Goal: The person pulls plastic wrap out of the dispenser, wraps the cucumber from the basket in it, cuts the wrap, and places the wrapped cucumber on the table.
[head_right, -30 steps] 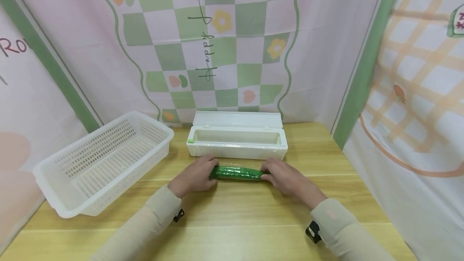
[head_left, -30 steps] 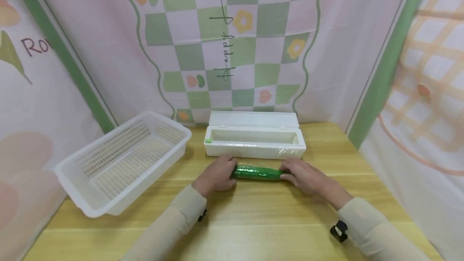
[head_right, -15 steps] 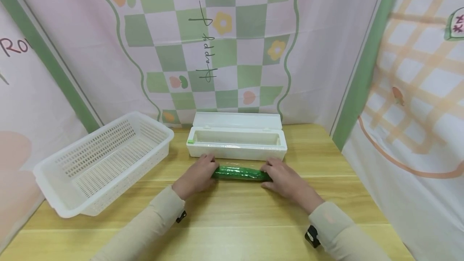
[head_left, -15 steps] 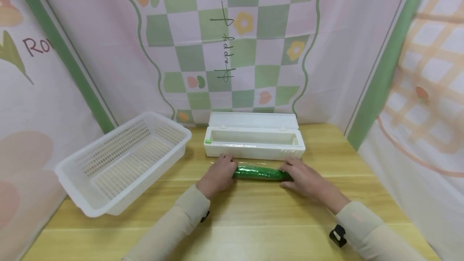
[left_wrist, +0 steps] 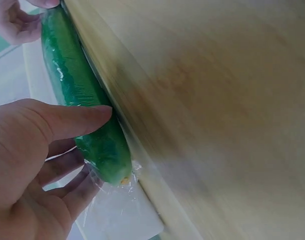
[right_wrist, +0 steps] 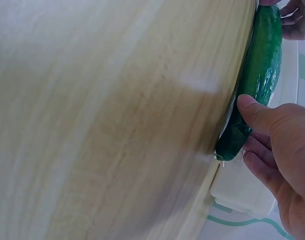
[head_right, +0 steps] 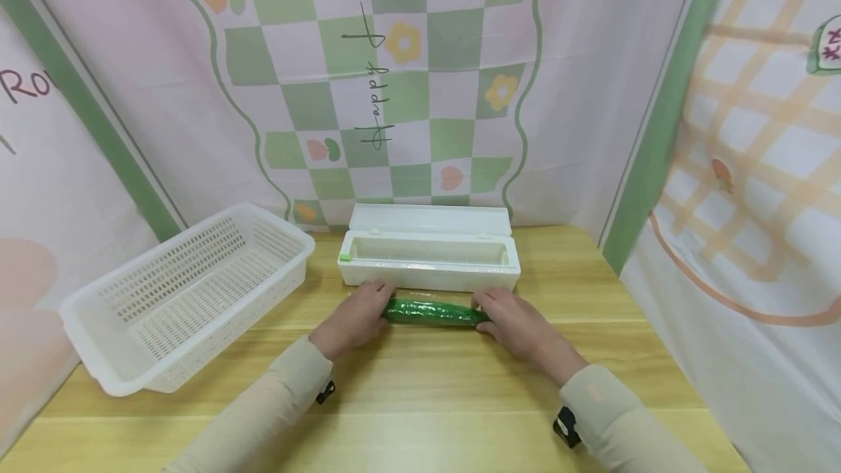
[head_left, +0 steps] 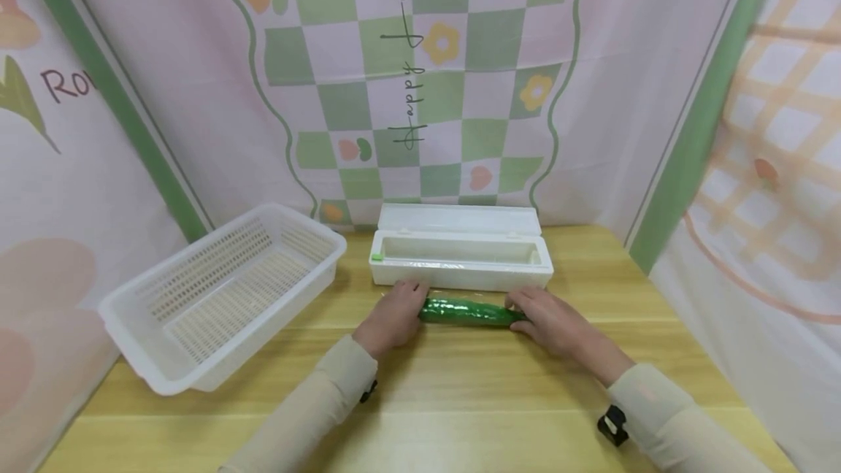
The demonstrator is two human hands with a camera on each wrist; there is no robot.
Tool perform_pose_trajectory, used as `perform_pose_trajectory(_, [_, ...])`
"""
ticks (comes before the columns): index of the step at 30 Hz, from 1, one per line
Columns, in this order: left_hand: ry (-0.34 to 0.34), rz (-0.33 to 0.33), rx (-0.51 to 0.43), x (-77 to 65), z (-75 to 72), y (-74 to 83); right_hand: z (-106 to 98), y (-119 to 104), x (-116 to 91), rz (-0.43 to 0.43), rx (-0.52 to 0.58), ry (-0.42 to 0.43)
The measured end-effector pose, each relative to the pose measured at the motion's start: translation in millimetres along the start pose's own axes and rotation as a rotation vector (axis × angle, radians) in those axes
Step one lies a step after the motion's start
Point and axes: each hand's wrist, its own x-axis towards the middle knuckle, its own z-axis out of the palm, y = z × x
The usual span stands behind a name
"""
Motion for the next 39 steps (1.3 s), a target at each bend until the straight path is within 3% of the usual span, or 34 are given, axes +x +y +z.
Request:
perform_pose_trajectory(10, [-0.035, 0.012, 0.083, -0.5, 0.8, 0.8, -2, 2, 1, 0.057, 0.052, -0.056])
perform_pose_trajectory(13, [0.011, 0.03, 0.132, 0.4, 2.3, 0.1, -5, 4, 2, 0.094, 0.115, -0.083])
perform_pose_trajectory(19, [0.163, 0.07, 0.195, 1.7, 6.0, -3.0, -10, 6, 1, 0.103, 0.203, -0.084])
perform_pose_trajectory(27, [0.198, 0.06, 0.096, -0.1, 3.1, -5.3, -8, 5, -3, 0.078, 0.12, -0.051])
perform_pose_trajectory(33, [0.206, 0.067, 0.027, -1.5, 0.0, -6.7, -2, 3, -4, 0.036, 0.035, 0.045])
perform_pose_trajectory(39, [0.188, 0.067, 0.059, -2.6, -4.2, -4.3, -1, 6, -1, -0.054, -0.06, 0.194])
